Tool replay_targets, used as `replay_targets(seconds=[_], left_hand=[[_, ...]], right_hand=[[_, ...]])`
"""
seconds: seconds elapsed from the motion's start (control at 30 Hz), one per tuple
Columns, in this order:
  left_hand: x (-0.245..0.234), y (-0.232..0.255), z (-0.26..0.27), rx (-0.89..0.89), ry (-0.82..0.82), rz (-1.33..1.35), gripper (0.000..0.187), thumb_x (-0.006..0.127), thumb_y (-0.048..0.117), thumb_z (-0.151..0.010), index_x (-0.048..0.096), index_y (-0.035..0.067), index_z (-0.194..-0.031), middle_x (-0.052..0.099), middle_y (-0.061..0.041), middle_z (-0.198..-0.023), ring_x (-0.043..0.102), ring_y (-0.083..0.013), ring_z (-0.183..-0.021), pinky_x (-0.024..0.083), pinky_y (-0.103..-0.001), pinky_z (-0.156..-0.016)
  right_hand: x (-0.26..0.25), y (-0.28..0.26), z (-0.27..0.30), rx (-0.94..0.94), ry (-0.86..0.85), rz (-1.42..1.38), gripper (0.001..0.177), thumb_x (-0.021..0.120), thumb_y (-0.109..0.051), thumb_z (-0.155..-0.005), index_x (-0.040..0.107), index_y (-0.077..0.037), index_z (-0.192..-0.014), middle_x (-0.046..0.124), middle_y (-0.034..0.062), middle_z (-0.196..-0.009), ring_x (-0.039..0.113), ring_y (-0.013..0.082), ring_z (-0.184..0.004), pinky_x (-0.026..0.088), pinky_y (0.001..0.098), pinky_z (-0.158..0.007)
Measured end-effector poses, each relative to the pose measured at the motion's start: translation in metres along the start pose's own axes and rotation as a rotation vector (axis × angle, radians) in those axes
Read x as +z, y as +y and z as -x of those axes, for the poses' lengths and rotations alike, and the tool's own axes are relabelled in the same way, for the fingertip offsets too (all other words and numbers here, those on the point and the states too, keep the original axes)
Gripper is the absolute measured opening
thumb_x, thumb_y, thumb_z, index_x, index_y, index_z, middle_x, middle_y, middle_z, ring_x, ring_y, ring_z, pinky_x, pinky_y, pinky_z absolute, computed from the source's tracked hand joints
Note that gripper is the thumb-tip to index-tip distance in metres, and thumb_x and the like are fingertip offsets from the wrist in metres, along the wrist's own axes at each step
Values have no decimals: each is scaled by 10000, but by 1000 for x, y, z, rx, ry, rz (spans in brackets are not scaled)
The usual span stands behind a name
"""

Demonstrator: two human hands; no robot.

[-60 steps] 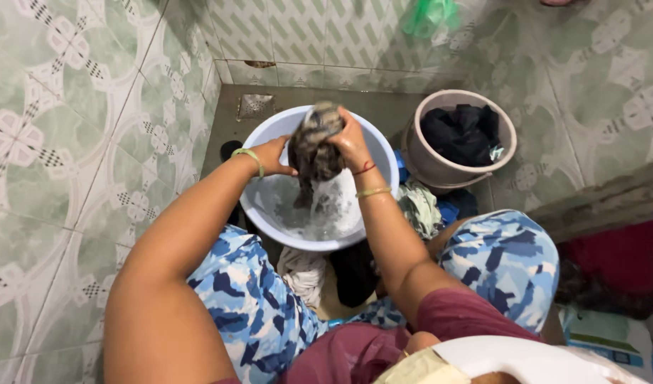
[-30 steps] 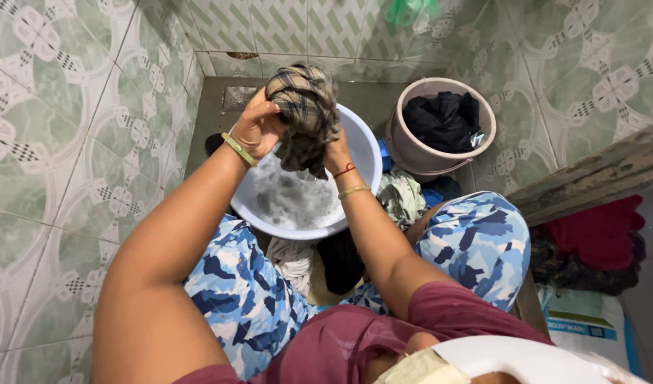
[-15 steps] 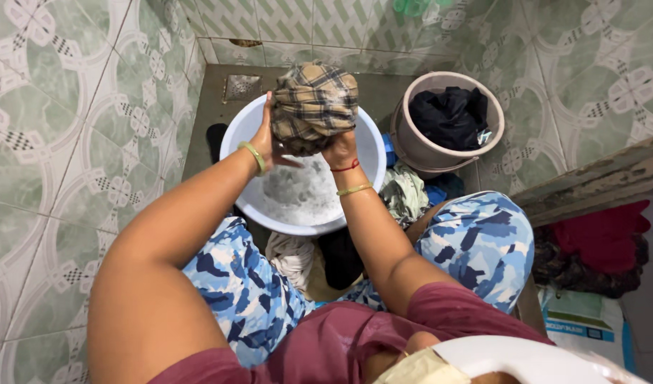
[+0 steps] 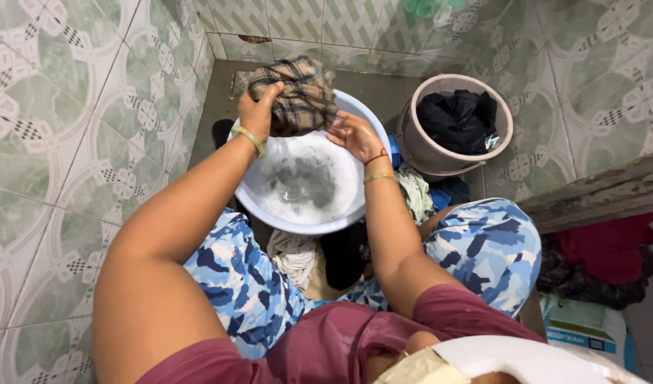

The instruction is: The person hand-washes several pieces of clothing in a white basin filled with soapy water. They scrub, rinse, and wring out each item before placing it into a second bucket beside them.

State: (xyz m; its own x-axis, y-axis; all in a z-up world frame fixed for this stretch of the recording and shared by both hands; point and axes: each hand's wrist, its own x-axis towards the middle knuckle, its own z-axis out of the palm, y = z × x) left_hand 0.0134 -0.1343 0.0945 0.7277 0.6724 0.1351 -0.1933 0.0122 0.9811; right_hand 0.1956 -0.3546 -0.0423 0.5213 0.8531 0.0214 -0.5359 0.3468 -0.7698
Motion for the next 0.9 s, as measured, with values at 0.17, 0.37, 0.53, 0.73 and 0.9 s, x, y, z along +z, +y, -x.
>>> replay_targets(seconds=[0.17, 0.37, 0.53, 0.73, 0.9], left_hand=[[3, 22, 23, 781, -279, -495, 613, 853, 299, -852, 628, -5, -1334, 666, -195, -1345, 624, -360, -1199, 470, -443, -1075], [16, 9, 58, 703, -509, -505, 502, 850, 326, -847, 669, 18, -1199, 698, -174, -1200, 640, -372, -1095, 499, -425, -1010], [12, -33, 45, 213, -341, -144, 382, 720, 376, -987, 709, 7, -1088, 736, -83, -976, 665, -191, -918, 544, -330, -873], [10, -61, 20, -241, -312, 321, 413, 635, 417, -994, 720, 13, -1020, 738, -57, -965, 698, -149, -819, 588, -304, -769], [7, -61, 16, -475, -329, 422, 447, 611, 448, -966, 711, 24, -1068, 750, -94, -986, 729, -212, -822, 606, -357, -770]], right_hand=[[113, -33, 32, 102, -84, -352, 643, 554, -507, -932, 528, -19, -1349, 693, 185, -1240, 712, 350, -1070, 570, 526, -925], [107, 2, 16, -24, 42, -280, 472, 544, -394, -1082, 635, 14, -1302, 692, 169, -1221, 711, 274, -1045, 607, 414, -899], [79, 49, 3, -103, 149, -255, 390, 569, -260, -1037, 626, 12, -1310, 695, 148, -1269, 715, 247, -1100, 601, 401, -993], [87, 68, 2, -145, 250, -202, 390, 540, -268, -1025, 642, 14, -1274, 709, 146, -1222, 711, 253, -1070, 589, 406, -972], [92, 74, 0, -158, 300, -235, 389, 499, -303, -1057, 651, 14, -1223, 715, 150, -1181, 702, 261, -1049, 587, 418, -947]])
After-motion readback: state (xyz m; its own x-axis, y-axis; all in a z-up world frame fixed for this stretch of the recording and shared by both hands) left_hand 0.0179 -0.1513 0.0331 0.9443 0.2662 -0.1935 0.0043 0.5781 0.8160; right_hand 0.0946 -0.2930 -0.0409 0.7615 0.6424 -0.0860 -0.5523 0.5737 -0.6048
